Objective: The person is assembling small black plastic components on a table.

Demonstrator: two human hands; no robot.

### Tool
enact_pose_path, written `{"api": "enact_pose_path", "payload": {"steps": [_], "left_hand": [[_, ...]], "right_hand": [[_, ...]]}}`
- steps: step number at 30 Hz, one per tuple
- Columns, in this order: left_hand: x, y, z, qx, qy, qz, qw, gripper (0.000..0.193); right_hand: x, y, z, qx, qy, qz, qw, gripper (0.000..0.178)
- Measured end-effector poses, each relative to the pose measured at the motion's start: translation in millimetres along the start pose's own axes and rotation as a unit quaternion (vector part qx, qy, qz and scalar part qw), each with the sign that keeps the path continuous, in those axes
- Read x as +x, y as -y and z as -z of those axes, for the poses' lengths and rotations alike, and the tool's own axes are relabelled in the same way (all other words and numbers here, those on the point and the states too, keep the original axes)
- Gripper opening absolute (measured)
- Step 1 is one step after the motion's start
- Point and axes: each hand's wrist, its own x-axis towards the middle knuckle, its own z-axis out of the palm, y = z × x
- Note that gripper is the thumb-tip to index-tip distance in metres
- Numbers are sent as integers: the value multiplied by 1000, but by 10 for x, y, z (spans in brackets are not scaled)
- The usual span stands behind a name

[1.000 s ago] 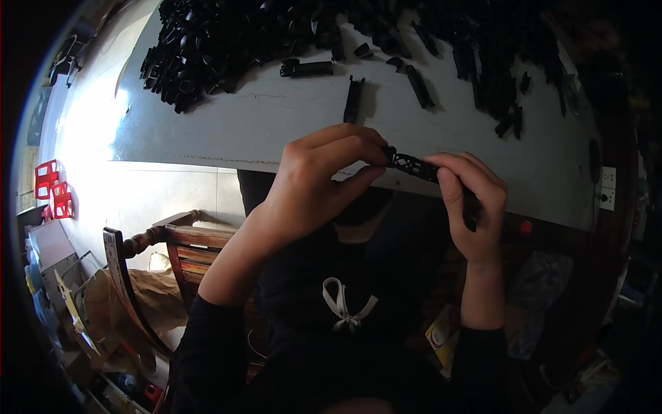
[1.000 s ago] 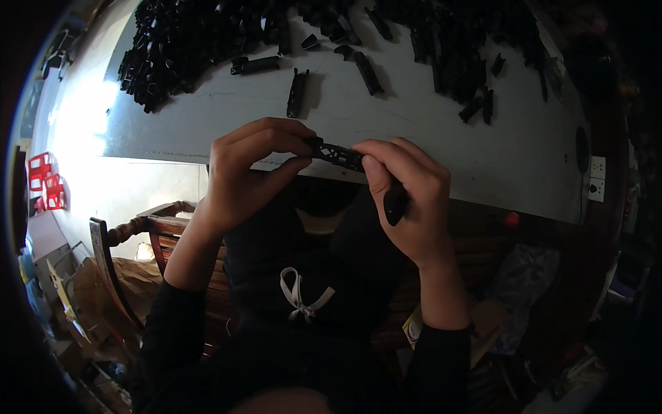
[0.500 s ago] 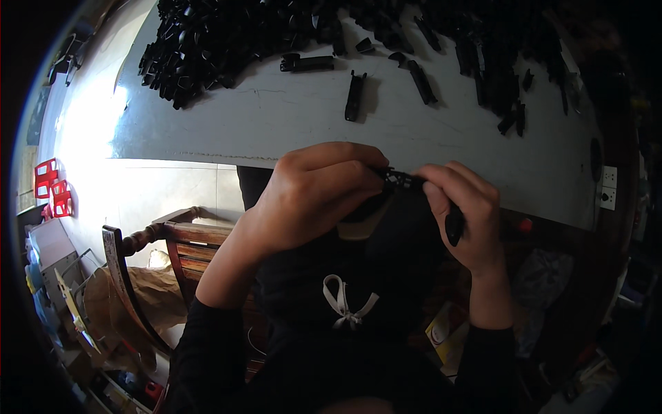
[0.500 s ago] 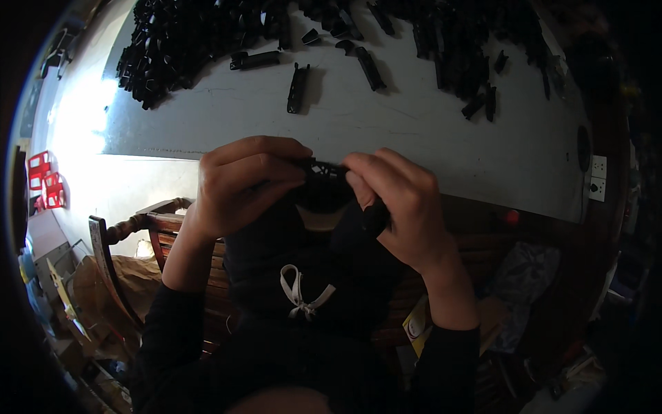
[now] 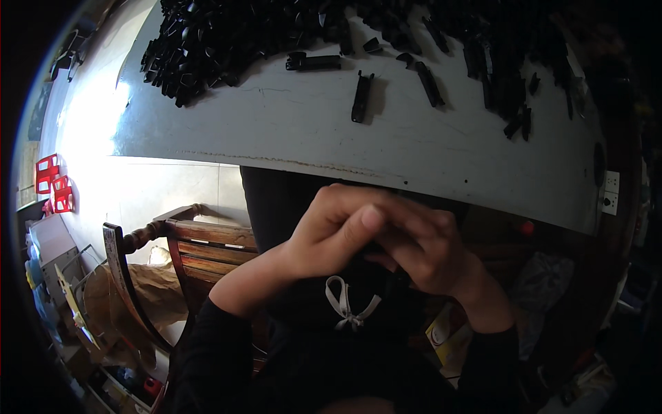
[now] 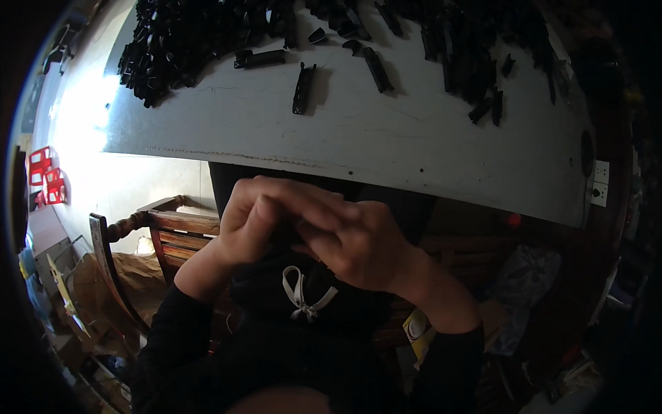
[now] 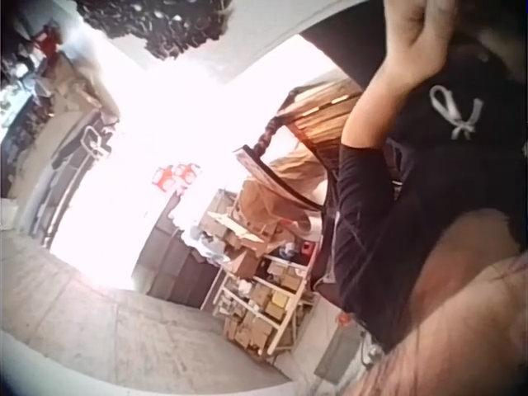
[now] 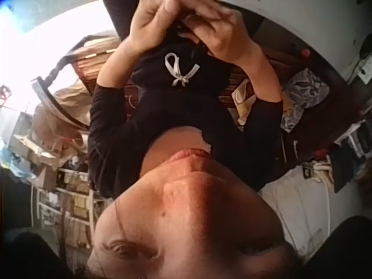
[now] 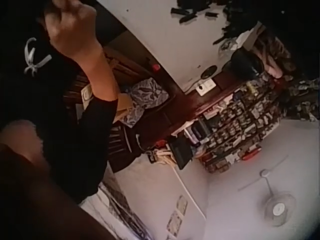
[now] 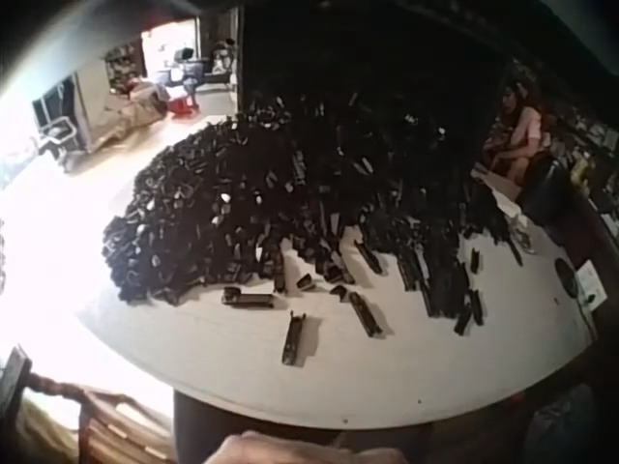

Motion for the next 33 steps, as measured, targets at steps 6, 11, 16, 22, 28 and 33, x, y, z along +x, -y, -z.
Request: {"api": "enact_pose_path", "payload": {"steps": [6,11,16,22,28,33], "left_hand": [[-101,-37,97,53,-31,2,998,47],[-113,-162,124,44,7,28,999,61],[205,-188,533,377,-110,-112,913,19],[647,-250,1309,701,-191,-23,687,9],[612,-201,1279,682,-145,9,716,12],[569,-254,1238,730,-133,-9,670,21]], "right_hand": [[82,23,-155,-11,0,7,1000,11],[202,45,-220,45,2,53,998,8],[471,-321,-112,-96,61,-31,993,32],[889,-920,-34,-300,63,-42,951,38],[771,-912,-81,-283,18,-40,958,37],[585,-731,-119,-190,-71,-69,977,29]]}}
